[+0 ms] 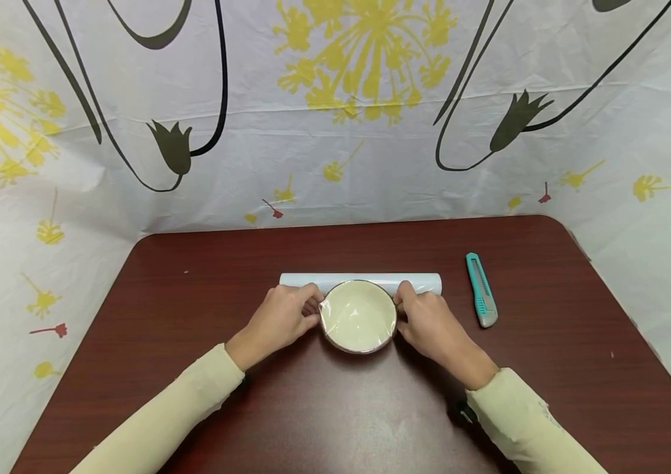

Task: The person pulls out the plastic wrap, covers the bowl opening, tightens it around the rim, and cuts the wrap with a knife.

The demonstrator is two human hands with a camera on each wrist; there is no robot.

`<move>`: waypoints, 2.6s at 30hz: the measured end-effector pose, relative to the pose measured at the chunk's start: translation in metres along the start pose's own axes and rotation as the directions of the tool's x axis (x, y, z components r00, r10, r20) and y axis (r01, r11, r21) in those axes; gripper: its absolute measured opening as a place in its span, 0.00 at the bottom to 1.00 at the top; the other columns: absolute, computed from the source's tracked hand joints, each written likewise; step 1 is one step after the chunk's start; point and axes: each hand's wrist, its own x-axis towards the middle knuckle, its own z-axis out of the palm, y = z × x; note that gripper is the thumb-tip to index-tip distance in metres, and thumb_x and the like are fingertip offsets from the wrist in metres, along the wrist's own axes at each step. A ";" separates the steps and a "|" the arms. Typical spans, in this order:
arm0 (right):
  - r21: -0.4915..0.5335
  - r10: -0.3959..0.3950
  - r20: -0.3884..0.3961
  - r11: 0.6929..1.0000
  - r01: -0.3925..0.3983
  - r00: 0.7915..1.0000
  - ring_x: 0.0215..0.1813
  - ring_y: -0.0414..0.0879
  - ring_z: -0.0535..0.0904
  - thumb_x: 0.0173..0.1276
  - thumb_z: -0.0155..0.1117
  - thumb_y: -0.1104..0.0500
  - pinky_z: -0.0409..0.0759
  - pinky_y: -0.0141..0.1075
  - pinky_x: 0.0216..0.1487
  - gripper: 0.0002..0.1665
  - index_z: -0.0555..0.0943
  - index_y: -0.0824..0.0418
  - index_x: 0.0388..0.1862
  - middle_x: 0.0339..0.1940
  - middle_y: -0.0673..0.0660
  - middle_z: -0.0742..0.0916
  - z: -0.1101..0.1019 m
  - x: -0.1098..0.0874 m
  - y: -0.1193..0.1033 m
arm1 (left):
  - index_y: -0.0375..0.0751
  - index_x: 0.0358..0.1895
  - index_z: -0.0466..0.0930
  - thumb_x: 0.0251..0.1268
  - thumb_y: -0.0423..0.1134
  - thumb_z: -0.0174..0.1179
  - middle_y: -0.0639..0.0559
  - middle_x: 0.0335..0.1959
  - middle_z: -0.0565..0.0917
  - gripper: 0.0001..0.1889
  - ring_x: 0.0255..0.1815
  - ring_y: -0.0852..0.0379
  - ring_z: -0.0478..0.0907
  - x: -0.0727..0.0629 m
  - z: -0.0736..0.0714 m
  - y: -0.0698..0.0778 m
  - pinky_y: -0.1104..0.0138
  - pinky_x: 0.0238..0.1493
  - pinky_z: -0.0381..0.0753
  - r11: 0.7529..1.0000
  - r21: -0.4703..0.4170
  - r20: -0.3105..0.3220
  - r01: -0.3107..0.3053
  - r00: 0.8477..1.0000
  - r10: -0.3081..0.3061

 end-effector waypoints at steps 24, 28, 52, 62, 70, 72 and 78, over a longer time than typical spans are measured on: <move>0.012 -0.021 -0.043 1.000 0.022 0.999 0.30 0.51 0.89 0.56 0.83 0.74 0.85 0.52 0.30 0.27 0.76 0.64 0.49 0.35 0.55 0.94 0.002 -0.008 -0.001 | 0.42 0.47 0.95 0.76 0.33 0.70 0.52 0.42 0.94 0.06 0.43 0.58 0.92 -0.013 0.003 0.005 0.61 0.46 0.92 0.989 -0.105 -0.104 0.102 0.988 -0.113; 0.016 -0.001 -0.021 1.000 0.001 1.000 0.30 0.51 0.88 0.58 0.82 0.73 0.85 0.52 0.31 0.26 0.76 0.64 0.49 0.36 0.55 0.94 0.000 -0.007 -0.002 | 0.39 0.48 0.91 0.71 0.31 0.74 0.52 0.38 0.94 0.07 0.37 0.62 0.90 -0.014 0.006 0.006 0.68 0.41 0.90 0.979 -0.154 -0.106 0.133 0.983 -0.150; 0.253 0.232 0.107 0.934 -0.252 0.967 0.46 0.50 0.93 0.62 0.77 0.73 0.89 0.44 0.43 0.22 0.75 0.63 0.49 0.41 0.55 0.94 -0.011 -0.009 -0.015 | 0.17 0.83 0.52 0.84 0.29 0.53 0.23 0.77 0.69 0.34 0.75 0.31 0.73 -0.029 0.000 0.058 0.44 0.68 0.83 0.051 -0.821 0.491 0.569 0.749 -0.445; 0.222 0.260 0.118 0.934 -0.280 0.958 0.42 0.46 0.92 0.62 0.79 0.71 0.86 0.41 0.40 0.23 0.76 0.63 0.49 0.40 0.53 0.94 -0.010 -0.008 -0.022 | 0.36 0.91 0.43 0.83 0.23 0.45 0.28 0.87 0.53 0.39 0.81 0.31 0.65 -0.026 0.023 0.093 0.32 0.59 0.84 -0.170 -0.909 0.406 0.380 0.716 -0.568; 0.224 0.254 0.129 0.934 -0.277 0.959 0.45 0.49 0.93 0.61 0.79 0.71 0.87 0.42 0.41 0.23 0.76 0.65 0.49 0.42 0.55 0.94 -0.011 -0.008 -0.024 | 0.26 0.89 0.43 0.76 0.16 0.40 0.21 0.84 0.55 0.39 0.79 0.28 0.67 -0.023 0.026 0.100 0.36 0.65 0.82 -0.155 -0.935 0.343 0.320 0.696 -0.631; 0.236 0.241 0.142 0.934 -0.269 0.960 0.46 0.49 0.93 0.62 0.79 0.72 0.88 0.42 0.42 0.23 0.76 0.64 0.49 0.42 0.54 0.94 -0.012 -0.008 -0.024 | 0.22 0.87 0.45 0.74 0.14 0.40 0.20 0.83 0.58 0.39 0.78 0.29 0.69 -0.023 0.026 0.101 0.37 0.66 0.82 -0.143 -0.938 0.329 0.314 0.690 -0.645; 0.221 0.187 0.160 0.950 -0.220 0.969 0.43 0.47 0.93 0.64 0.78 0.72 0.88 0.42 0.41 0.19 0.79 0.64 0.49 0.39 0.51 0.94 -0.025 -0.003 -0.016 | 0.17 0.85 0.47 0.74 0.14 0.41 0.18 0.81 0.60 0.36 0.77 0.28 0.70 -0.022 0.024 0.100 0.37 0.65 0.82 -0.144 -0.939 0.327 0.313 0.680 -0.656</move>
